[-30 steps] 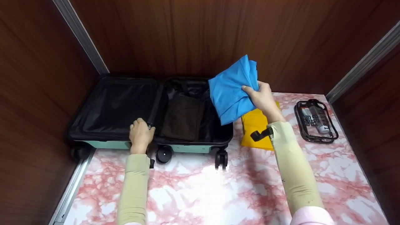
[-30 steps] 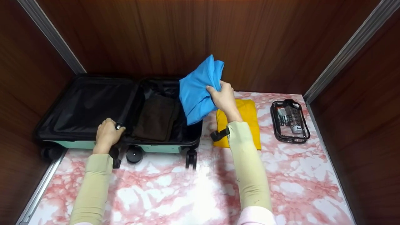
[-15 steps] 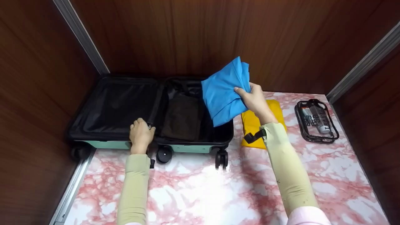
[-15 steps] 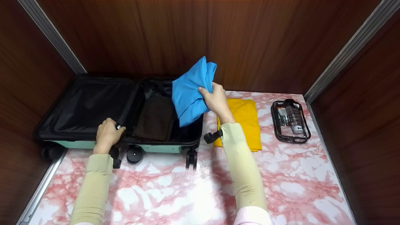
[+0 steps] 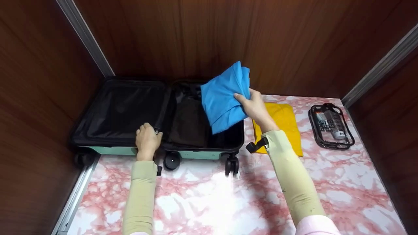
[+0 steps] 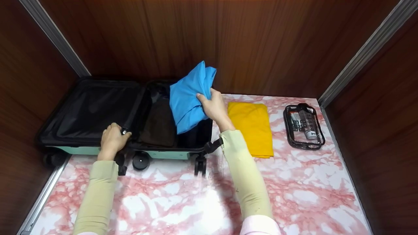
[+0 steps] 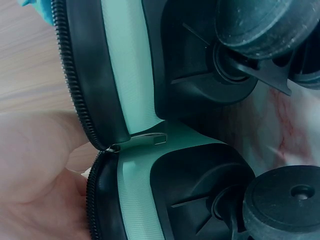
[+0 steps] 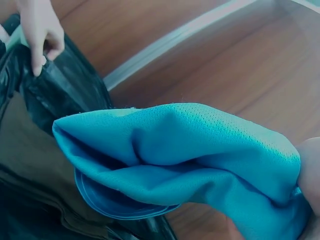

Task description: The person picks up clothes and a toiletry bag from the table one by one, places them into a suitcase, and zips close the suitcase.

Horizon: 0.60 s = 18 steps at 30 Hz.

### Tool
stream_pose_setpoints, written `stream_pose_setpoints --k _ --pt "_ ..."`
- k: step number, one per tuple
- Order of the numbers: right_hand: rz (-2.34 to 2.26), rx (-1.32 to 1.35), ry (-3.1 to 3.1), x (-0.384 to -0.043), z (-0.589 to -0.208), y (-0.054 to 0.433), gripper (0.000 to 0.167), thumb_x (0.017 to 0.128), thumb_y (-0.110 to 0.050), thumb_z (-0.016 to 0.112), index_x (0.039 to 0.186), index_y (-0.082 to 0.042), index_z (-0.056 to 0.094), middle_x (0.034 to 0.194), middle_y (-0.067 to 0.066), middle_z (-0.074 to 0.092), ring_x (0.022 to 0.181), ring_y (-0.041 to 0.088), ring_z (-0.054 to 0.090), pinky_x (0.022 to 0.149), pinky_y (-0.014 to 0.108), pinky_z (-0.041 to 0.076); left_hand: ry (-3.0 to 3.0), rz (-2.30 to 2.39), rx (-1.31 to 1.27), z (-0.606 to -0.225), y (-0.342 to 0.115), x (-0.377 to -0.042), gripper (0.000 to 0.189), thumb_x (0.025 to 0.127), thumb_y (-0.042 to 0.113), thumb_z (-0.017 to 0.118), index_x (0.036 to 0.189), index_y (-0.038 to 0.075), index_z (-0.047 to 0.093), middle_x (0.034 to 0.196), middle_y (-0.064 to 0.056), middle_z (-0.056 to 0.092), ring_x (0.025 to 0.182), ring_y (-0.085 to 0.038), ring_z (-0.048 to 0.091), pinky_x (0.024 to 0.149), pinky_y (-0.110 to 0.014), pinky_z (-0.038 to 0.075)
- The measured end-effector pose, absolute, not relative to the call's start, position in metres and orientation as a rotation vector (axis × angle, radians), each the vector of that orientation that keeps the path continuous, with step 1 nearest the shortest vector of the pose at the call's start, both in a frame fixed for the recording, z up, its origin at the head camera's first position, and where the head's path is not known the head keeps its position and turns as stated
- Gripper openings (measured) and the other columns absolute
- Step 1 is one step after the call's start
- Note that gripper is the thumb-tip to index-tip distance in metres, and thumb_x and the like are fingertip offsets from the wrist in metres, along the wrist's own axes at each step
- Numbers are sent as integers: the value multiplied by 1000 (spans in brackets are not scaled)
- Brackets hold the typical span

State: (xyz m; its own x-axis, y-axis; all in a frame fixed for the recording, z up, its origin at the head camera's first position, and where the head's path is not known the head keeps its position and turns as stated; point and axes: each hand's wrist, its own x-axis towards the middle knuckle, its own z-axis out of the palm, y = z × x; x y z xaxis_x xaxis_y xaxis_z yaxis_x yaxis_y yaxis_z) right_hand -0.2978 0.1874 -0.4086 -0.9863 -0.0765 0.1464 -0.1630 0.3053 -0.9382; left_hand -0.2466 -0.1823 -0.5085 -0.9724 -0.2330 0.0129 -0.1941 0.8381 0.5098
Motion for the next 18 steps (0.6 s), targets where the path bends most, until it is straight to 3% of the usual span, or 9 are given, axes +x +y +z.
stream_pose_setpoints --k 13,18 --pt "1739 248 -2462 -295 -422 155 29 100 -18 65 116 6 66 103 15 68 90 23 61 88 33 49 -2957 -800 333 -507 -182 -247 54 99 23 67 132 -15 47 126 -34 52 116 -51 47 98 -58 42" --pt "1800 233 -2482 -291 -431 142 33 101 -18 64 123 6 63 108 16 67 95 23 61 92 33 48 -2949 -793 351 -507 -182 -247 54 97 23 69 129 -15 48 125 -34 53 116 -51 47 98 -58 42"
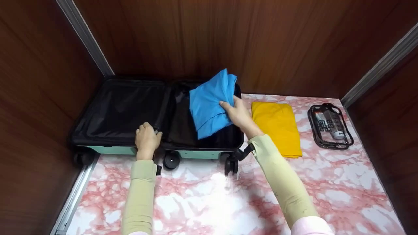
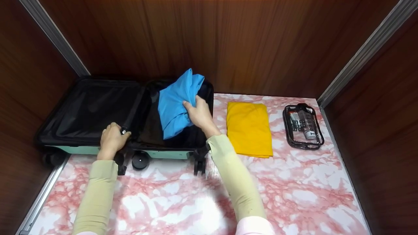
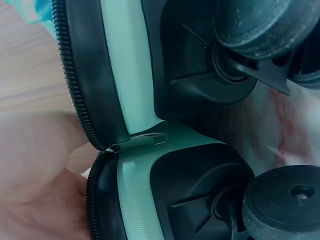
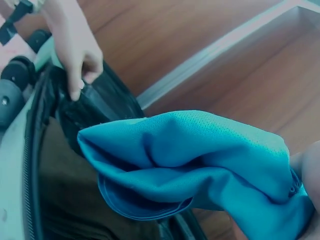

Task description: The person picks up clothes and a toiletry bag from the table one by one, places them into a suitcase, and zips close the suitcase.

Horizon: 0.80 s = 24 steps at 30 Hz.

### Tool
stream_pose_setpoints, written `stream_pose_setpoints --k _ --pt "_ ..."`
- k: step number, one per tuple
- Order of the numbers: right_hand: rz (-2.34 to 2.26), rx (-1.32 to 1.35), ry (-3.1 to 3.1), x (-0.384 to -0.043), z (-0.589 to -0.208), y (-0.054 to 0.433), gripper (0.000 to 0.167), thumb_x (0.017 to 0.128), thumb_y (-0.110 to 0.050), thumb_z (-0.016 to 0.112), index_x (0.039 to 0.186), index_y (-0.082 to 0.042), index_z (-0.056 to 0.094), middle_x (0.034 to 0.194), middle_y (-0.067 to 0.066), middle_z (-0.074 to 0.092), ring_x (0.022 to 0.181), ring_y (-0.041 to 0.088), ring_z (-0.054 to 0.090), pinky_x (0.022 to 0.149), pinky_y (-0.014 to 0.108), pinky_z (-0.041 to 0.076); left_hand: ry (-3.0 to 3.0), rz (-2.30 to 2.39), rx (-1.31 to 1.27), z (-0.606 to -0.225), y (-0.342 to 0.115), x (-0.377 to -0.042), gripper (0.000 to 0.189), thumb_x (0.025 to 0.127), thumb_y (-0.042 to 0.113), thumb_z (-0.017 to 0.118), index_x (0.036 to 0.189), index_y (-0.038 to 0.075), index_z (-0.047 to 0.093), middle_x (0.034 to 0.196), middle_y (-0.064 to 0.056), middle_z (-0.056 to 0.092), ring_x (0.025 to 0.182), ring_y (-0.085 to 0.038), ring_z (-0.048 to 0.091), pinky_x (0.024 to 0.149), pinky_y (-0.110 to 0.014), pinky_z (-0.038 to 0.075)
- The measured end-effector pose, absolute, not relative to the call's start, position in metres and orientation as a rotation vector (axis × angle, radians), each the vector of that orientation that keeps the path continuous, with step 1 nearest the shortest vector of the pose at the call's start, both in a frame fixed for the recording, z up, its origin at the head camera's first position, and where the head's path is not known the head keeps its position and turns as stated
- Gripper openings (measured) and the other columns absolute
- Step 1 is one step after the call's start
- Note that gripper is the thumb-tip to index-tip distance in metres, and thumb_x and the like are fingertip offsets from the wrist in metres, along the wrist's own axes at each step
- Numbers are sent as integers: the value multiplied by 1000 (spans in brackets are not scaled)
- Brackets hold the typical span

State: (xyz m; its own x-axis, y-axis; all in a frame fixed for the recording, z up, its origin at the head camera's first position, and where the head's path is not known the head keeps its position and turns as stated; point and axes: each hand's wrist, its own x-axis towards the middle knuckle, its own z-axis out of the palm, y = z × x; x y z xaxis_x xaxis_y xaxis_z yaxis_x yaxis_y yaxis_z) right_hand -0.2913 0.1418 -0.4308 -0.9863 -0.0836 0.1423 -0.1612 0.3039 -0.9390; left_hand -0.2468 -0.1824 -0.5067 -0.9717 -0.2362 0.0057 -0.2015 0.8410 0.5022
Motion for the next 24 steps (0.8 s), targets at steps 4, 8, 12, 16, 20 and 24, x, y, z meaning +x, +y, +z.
stream_pose_setpoints --k 4,8,12,16,20,24 --pt "1876 249 -2468 -288 -438 132 34 101 -16 63 127 6 61 113 17 67 100 23 61 96 33 47 -2946 -789 362 -509 -183 -248 53 96 23 70 127 -14 49 124 -33 54 116 -51 48 97 -58 42" --pt "1840 261 -2493 -285 -445 125 33 100 -16 64 125 5 62 113 16 68 101 22 61 95 33 46 -2948 -789 350 -509 -183 -249 52 97 23 69 127 -14 49 123 -33 54 115 -51 48 97 -59 42" --pt "1879 245 -2522 -282 -452 118 33 101 -16 63 125 5 61 113 16 67 101 23 61 95 34 47 -2951 -788 345 -508 -182 -249 52 97 24 69 127 -14 49 122 -33 54 115 -51 48 97 -59 42" --pt "1952 224 -2536 -281 -457 110 35 102 -16 61 130 5 58 118 17 66 105 23 62 96 36 48 -2948 -786 343 -508 -182 -249 53 97 23 69 128 -14 48 123 -34 54 116 -51 48 98 -59 42" --pt "1973 226 -2543 -281 -459 100 37 103 -16 59 135 4 56 123 18 64 110 23 61 99 36 46 -2945 -792 343 -507 -182 -249 54 97 23 69 129 -15 48 124 -34 53 116 -51 48 97 -59 42" --pt "2067 213 -2494 -283 -462 87 38 105 -17 57 139 0 54 128 14 62 116 22 58 103 33 43 -2951 -799 345 -508 -183 -248 56 98 24 68 131 -15 47 126 -34 53 117 -51 47 98 -59 42"
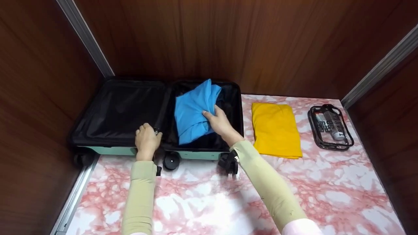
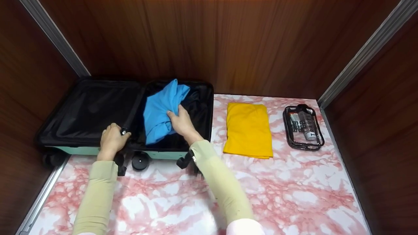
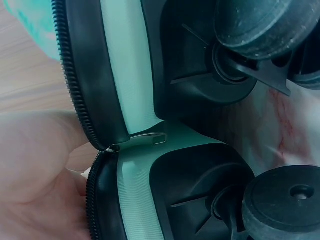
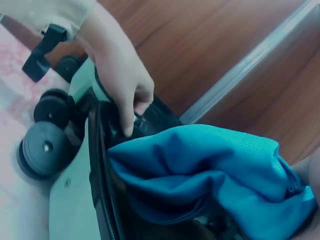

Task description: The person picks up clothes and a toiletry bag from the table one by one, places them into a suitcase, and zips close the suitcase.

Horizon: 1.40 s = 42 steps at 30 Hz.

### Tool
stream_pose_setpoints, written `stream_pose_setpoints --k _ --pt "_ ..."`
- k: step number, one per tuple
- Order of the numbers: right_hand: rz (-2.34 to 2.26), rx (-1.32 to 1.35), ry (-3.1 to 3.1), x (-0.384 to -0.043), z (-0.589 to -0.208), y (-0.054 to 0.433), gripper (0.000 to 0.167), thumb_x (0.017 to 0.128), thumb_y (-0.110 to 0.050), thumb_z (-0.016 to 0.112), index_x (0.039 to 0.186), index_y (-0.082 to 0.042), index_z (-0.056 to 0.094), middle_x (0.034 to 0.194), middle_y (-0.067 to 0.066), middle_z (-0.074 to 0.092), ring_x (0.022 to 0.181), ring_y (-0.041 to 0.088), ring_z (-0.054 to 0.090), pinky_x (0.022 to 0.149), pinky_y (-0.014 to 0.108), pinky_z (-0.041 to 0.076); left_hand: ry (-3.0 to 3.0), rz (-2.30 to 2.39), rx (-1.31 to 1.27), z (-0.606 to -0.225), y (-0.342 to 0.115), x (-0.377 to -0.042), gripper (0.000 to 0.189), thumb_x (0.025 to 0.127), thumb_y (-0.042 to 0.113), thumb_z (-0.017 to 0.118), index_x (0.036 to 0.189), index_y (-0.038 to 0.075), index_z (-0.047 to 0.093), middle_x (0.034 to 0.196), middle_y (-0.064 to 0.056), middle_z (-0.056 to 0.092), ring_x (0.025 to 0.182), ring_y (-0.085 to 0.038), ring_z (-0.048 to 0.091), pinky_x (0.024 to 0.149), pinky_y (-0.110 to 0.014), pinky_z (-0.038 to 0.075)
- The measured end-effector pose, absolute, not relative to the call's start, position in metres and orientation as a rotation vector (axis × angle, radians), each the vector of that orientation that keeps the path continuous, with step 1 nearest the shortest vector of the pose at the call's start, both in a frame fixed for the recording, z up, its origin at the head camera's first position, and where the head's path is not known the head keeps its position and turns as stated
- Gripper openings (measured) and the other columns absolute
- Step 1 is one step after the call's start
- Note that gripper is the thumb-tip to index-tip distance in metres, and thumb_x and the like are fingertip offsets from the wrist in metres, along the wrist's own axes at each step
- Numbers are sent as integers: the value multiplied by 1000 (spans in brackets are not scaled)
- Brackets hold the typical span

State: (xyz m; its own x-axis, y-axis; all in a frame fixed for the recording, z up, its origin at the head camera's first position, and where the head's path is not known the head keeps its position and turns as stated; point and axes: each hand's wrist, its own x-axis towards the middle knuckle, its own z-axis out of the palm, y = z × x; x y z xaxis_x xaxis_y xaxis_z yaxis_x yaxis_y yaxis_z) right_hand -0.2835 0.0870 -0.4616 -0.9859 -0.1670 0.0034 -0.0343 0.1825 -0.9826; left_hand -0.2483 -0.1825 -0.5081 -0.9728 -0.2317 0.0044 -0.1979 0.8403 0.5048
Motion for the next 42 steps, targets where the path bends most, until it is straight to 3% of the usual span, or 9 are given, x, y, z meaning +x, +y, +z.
stream_pose_setpoints --k 4,8,14,21,25,28,34,42 --pt "-1995 -131 2173 -286 -473 74 46 105 -19 56 147 -1 48 139 16 56 127 27 52 109 37 38 -2945 -807 354 -507 -183 -249 55 98 24 68 132 -15 47 127 -34 52 119 -51 46 99 -59 41" --pt "-1703 -86 2232 -283 -496 67 61 103 -14 58 155 3 32 153 22 42 138 34 42 114 43 34 -2945 -819 369 -506 -184 -249 56 98 24 68 132 -15 46 128 -34 51 121 -50 45 100 -59 40" --pt "-1307 -178 2428 -277 -514 70 72 101 -9 56 158 9 16 162 23 24 149 31 23 119 37 22 -2951 -828 366 -506 -183 -248 54 99 23 67 131 -14 47 127 -33 52 119 -49 46 99 -59 41" --pt "-1286 -216 2441 -280 -517 75 71 95 5 53 161 -6 27 161 15 33 147 25 28 117 34 25 -2957 -837 356 -509 -183 -246 53 99 23 67 132 -14 46 127 -33 51 118 -49 46 98 -59 41" --pt "-1175 -196 2477 -280 -515 77 68 97 -3 55 159 1 27 160 20 34 146 29 30 117 37 27 -2957 -824 342 -510 -183 -245 54 99 23 67 132 -15 46 128 -34 51 117 -50 46 99 -59 41" --pt "-1104 -153 2505 -280 -510 77 61 98 -10 60 152 6 36 154 23 41 141 30 39 114 39 33 -2953 -820 337 -509 -183 -245 54 99 23 67 132 -15 46 127 -34 52 117 -50 46 99 -58 41" --pt "-1021 -138 2562 -282 -508 81 46 95 -17 70 132 6 55 133 21 59 115 27 56 100 40 45 -2949 -811 339 -508 -183 -246 54 99 23 67 131 -15 46 127 -34 52 117 -50 46 99 -59 41" --pt "-965 -138 2625 -282 -497 88 64 91 -28 77 138 8 53 136 24 58 122 31 56 102 41 46 -2942 -822 335 -509 -182 -246 55 98 22 67 132 -16 46 128 -35 51 118 -50 46 100 -59 39"
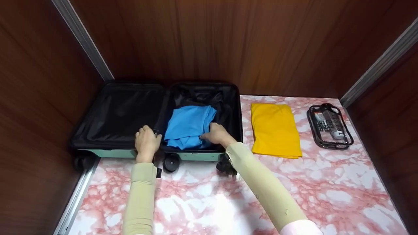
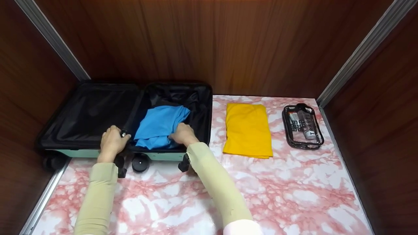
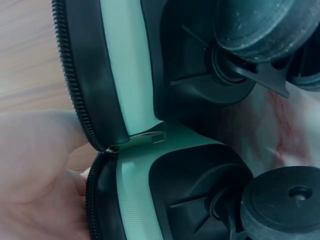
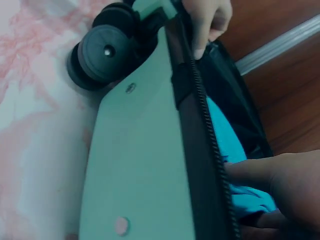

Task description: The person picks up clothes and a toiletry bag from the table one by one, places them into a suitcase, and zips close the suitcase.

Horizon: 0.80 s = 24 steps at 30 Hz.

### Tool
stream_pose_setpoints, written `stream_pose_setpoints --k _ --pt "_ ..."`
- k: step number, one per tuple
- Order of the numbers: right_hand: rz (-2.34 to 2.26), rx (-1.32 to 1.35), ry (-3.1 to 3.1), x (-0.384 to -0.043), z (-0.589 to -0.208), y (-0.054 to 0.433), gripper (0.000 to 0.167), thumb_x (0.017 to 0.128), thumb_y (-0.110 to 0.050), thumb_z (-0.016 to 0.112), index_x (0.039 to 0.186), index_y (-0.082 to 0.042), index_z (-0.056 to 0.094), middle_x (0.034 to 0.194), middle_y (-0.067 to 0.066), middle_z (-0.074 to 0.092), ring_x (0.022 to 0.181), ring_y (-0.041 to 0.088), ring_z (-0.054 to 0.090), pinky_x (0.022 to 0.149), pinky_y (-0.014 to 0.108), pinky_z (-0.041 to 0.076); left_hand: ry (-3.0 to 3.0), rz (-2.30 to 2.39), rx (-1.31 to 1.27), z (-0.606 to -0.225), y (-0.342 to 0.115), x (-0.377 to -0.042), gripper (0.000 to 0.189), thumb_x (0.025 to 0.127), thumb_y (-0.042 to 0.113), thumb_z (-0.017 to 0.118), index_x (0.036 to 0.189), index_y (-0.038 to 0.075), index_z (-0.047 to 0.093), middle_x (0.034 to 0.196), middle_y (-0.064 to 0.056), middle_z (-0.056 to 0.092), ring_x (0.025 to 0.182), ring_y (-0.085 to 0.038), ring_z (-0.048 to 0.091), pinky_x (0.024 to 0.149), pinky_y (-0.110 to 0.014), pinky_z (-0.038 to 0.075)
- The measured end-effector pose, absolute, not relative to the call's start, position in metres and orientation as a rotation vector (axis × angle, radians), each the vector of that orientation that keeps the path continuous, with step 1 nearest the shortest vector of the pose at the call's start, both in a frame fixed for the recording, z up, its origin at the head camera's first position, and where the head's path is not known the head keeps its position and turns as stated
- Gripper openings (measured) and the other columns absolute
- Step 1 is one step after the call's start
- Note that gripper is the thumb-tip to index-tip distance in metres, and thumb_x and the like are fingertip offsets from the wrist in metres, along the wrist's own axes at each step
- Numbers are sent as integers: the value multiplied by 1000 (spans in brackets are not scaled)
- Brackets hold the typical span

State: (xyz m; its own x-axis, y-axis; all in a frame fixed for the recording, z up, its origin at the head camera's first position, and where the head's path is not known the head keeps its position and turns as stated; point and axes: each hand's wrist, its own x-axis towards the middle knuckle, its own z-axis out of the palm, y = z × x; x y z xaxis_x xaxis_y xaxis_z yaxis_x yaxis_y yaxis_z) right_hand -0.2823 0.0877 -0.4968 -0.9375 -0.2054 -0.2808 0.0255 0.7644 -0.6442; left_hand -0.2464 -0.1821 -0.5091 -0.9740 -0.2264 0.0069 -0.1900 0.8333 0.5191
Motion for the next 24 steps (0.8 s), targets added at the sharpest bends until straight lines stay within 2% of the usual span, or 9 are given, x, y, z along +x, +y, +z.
stream_pose_setpoints --k 5,8,12,15,24 --pt "-1015 -146 2646 -285 -490 96 66 92 -32 77 141 5 53 136 23 59 122 31 57 102 42 46 -2945 -822 343 -509 -182 -246 55 98 22 67 132 -16 46 128 -35 51 119 -50 46 100 -59 39" --pt "-1068 -156 2672 -287 -486 101 59 92 -33 76 136 2 58 125 19 65 112 29 62 96 41 49 -2947 -821 347 -509 -182 -246 55 98 22 67 132 -15 46 128 -34 51 119 -50 46 101 -58 39" --pt "-1202 -171 2688 -289 -482 109 52 93 -31 75 132 1 62 102 12 70 90 24 68 81 38 53 -2942 -830 345 -509 -182 -247 55 98 22 68 132 -15 46 128 -34 51 119 -50 45 101 -59 39" --pt "-1303 -181 2689 -291 -479 115 49 95 -31 73 131 1 62 93 8 71 80 20 68 73 36 53 -2937 -839 336 -509 -182 -247 54 98 22 67 132 -15 46 128 -34 51 118 -50 46 100 -59 39" --pt "-1439 -168 2726 -293 -473 128 45 96 -32 71 127 0 65 100 10 70 84 22 64 77 35 54 -2931 -816 333 -511 -182 -247 53 97 22 69 128 -15 48 125 -34 52 117 -51 46 99 -59 40"
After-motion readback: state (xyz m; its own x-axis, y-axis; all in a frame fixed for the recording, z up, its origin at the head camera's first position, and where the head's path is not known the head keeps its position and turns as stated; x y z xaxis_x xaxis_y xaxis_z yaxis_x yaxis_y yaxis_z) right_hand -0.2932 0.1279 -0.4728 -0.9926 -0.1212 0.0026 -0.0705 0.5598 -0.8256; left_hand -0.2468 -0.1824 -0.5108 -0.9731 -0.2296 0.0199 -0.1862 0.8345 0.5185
